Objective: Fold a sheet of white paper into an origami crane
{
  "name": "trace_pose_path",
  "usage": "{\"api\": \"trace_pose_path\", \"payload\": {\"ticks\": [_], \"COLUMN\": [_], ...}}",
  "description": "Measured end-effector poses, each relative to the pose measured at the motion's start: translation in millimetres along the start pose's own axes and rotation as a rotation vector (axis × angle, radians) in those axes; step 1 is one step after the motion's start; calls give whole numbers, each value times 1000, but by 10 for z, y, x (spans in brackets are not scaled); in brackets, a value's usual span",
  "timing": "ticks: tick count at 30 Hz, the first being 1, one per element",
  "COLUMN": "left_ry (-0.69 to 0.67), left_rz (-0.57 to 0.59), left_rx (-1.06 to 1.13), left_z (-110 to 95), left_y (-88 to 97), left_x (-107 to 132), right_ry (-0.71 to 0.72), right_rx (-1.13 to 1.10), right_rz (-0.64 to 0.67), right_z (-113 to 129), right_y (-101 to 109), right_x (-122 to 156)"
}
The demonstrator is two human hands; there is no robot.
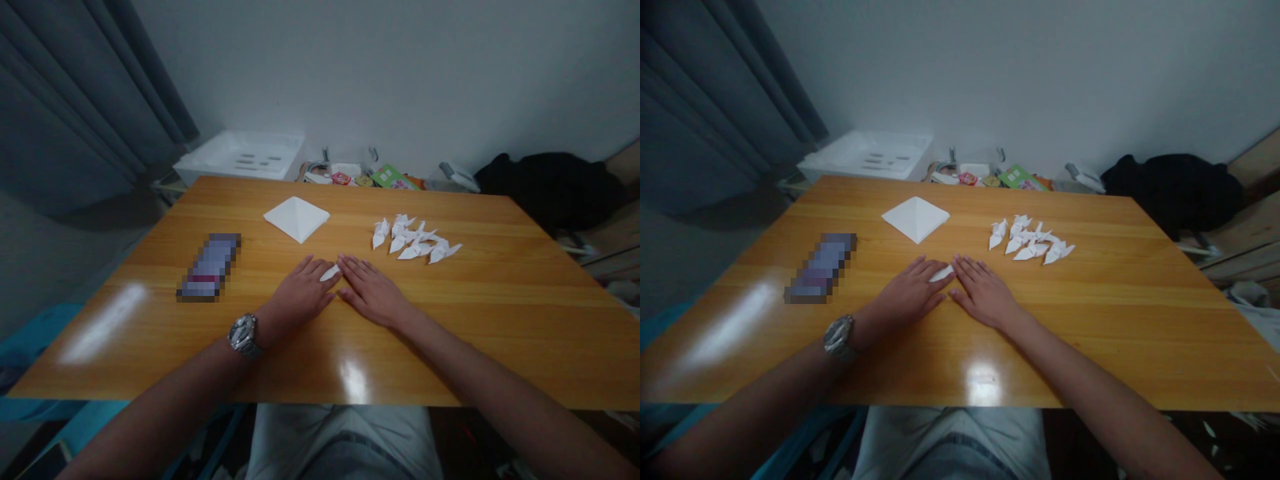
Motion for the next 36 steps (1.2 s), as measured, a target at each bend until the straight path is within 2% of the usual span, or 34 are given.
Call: {"api": "trace_pose_path", "payload": {"ticks": [7, 17, 28, 36], "left_ry": [19, 35, 29, 22], "left_rz": [10, 13, 43, -15], "left_rx": [-23, -33, 23, 92], "left_z": [-16, -54, 4, 47], "left_y": [-36, -43, -101, -58], "left_x": [1, -8, -1, -59], "right_ry": [-55, -55, -173, -167], "right_rx": [3, -2, -17, -26], "right_rz": [36, 9, -26, -14], "right_z": [9, 5, -203, -195], "right_y": [19, -63, -38, -30], "right_x": [-26, -9, 76, 71]}}
Point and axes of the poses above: each hand's wrist, its own x-axis away from the middle knuckle, its own y-axis out of the back of the hand, z = x × y, the point moved 5 cm from there along -x, towards the middle knuckle, and after that the axes turned 14 degrees about z, right-handed, at the moved point
